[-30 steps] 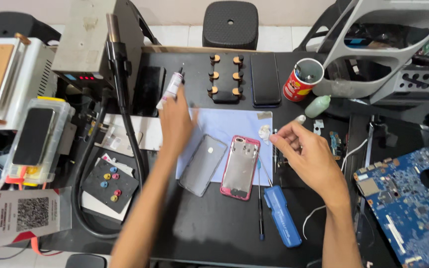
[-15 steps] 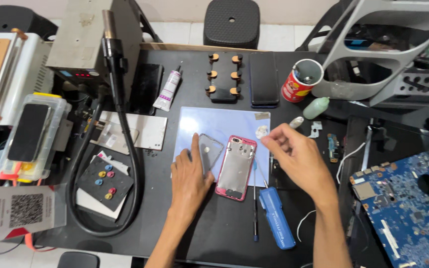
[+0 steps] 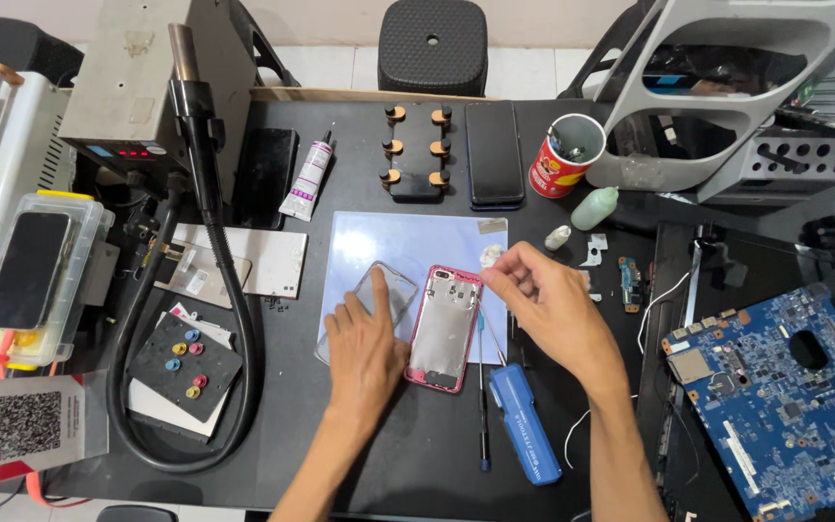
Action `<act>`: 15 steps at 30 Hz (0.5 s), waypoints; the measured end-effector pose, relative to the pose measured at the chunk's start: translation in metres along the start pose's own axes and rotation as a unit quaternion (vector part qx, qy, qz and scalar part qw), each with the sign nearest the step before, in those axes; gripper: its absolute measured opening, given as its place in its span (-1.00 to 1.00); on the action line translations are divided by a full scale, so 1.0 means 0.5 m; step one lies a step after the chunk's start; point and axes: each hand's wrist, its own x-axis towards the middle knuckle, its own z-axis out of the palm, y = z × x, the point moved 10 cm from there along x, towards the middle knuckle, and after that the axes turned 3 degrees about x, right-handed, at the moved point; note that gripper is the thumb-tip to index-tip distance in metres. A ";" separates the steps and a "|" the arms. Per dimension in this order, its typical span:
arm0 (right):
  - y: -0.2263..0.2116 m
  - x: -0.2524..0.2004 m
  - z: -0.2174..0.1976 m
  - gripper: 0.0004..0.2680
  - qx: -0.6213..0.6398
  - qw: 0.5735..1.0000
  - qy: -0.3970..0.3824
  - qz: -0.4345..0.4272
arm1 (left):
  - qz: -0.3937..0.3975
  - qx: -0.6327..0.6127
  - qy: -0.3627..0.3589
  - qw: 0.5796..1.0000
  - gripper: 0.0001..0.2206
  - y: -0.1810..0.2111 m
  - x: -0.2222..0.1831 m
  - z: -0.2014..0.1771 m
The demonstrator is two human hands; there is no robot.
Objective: The person applies adhesive to a smartphone back cover and attaches it to the device. They then place multiple suction cups on the back of the phone to secure the assembly. Finally, the person uses a plastic pry tool to separate the screen from the phone's frame.
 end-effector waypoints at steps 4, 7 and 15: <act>0.006 0.001 0.016 -0.81 0.025 0.999 -0.021 -0.011 | -0.016 -0.058 0.015 0.998 -0.09 -0.033 0.015 -0.036; 0.011 0.004 0.044 -0.79 0.054 0.996 -0.066 -0.023 | -0.061 -0.276 0.007 0.959 -0.12 -0.077 0.026 -0.059; -0.017 -0.009 0.120 -0.36 0.284 0.937 -0.202 -0.032 | 0.001 -0.754 -0.061 0.654 -0.29 0.019 0.090 -0.055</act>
